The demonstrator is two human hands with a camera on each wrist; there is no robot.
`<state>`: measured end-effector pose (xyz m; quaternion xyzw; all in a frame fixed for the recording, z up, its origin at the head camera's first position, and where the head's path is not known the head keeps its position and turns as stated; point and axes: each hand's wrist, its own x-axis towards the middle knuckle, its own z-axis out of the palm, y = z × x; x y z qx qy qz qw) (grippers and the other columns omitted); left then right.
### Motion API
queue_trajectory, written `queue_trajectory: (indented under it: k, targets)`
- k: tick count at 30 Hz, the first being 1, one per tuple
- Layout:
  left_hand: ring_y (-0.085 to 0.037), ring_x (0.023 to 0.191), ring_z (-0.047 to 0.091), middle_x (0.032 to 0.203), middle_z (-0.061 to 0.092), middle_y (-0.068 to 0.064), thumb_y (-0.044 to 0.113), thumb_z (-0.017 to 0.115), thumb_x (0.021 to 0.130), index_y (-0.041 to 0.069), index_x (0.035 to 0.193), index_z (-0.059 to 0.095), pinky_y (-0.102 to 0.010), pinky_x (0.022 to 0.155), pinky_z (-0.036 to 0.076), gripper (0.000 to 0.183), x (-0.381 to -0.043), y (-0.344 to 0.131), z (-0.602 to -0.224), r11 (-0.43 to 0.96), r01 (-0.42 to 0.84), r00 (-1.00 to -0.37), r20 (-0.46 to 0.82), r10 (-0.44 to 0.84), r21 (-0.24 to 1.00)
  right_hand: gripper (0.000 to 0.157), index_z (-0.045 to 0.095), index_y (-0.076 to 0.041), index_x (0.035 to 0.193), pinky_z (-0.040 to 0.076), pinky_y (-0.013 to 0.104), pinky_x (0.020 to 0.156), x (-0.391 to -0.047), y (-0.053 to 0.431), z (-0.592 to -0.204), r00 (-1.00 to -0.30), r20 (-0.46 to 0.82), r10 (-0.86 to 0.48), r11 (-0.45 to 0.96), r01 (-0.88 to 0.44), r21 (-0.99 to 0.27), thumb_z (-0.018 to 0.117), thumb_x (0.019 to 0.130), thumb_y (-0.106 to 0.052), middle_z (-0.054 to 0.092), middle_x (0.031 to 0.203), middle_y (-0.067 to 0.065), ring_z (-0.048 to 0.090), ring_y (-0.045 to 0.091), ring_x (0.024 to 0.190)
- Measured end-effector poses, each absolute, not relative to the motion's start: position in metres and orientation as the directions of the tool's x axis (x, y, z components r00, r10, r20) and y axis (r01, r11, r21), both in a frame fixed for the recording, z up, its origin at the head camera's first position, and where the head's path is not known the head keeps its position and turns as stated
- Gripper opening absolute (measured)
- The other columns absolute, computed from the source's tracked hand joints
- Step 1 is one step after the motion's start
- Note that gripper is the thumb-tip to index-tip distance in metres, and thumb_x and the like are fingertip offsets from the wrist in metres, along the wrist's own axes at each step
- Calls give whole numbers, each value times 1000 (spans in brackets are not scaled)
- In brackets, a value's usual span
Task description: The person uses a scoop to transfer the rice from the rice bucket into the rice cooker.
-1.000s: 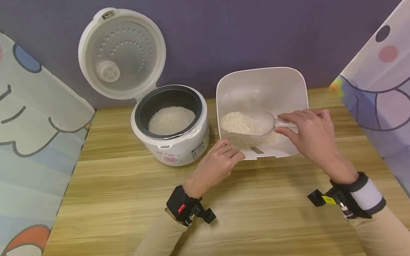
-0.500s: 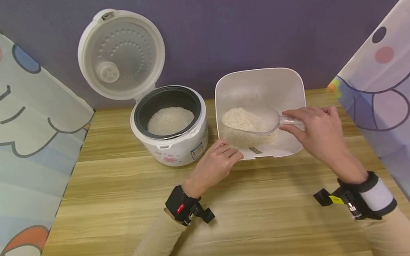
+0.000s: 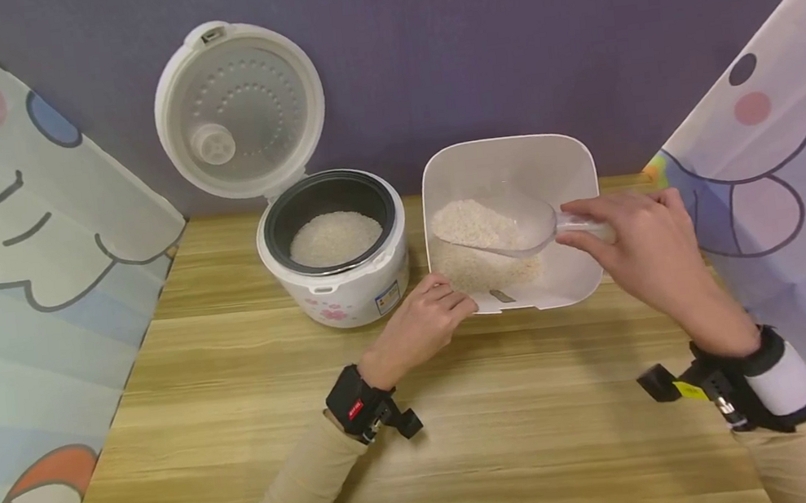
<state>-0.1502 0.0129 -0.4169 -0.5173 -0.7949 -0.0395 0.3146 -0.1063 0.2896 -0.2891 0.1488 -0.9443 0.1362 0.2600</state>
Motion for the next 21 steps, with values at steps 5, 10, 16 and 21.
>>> queue_trajectory:
  k: [5, 10, 16, 21]
  targets:
    - [-12, 90, 69, 94, 76, 9, 6, 58, 100, 17, 99, 69, -30, 104, 42, 15, -150, 13, -417, 460, 848, -266, 541, 798, -263, 35, 79, -7, 113, 28, 44, 77, -107, 286, -276, -800, 542, -259, 906, -396, -152, 86, 82, -22, 78, 99, 15, 65, 36, 84]
    - [-12, 87, 67, 92, 75, 9, 7, 57, 101, 16, 99, 68, -30, 103, 42, 15, -151, 13, -417, 458, 849, -264, 540, 799, -263, 54, 79, -7, 113, 28, 40, 76, -113, 277, -263, -769, 559, -310, 880, -454, -136, 68, 93, -57, 77, 91, 14, 61, 32, 77]
    - [-12, 86, 68, 92, 76, 8, 8, 60, 100, 16, 98, 69, -30, 102, 43, 13, -151, 12, -416, 455, 852, -262, 541, 799, -259, 48, 78, -7, 115, 31, 46, 74, -125, 254, -245, -758, 537, -369, 869, -486, -90, 73, 92, -49, 78, 95, 15, 59, 32, 71]
    - [-11, 87, 69, 94, 76, 8, 6, 60, 99, 17, 99, 69, -29, 102, 43, 14, -151, 13, -417, 450, 854, -262, 531, 806, -261, 38, 77, -7, 118, 31, 52, 78, -137, 230, -231, -808, 470, -355, 894, -440, -81, 85, 84, -22, 78, 102, 16, 63, 36, 81]
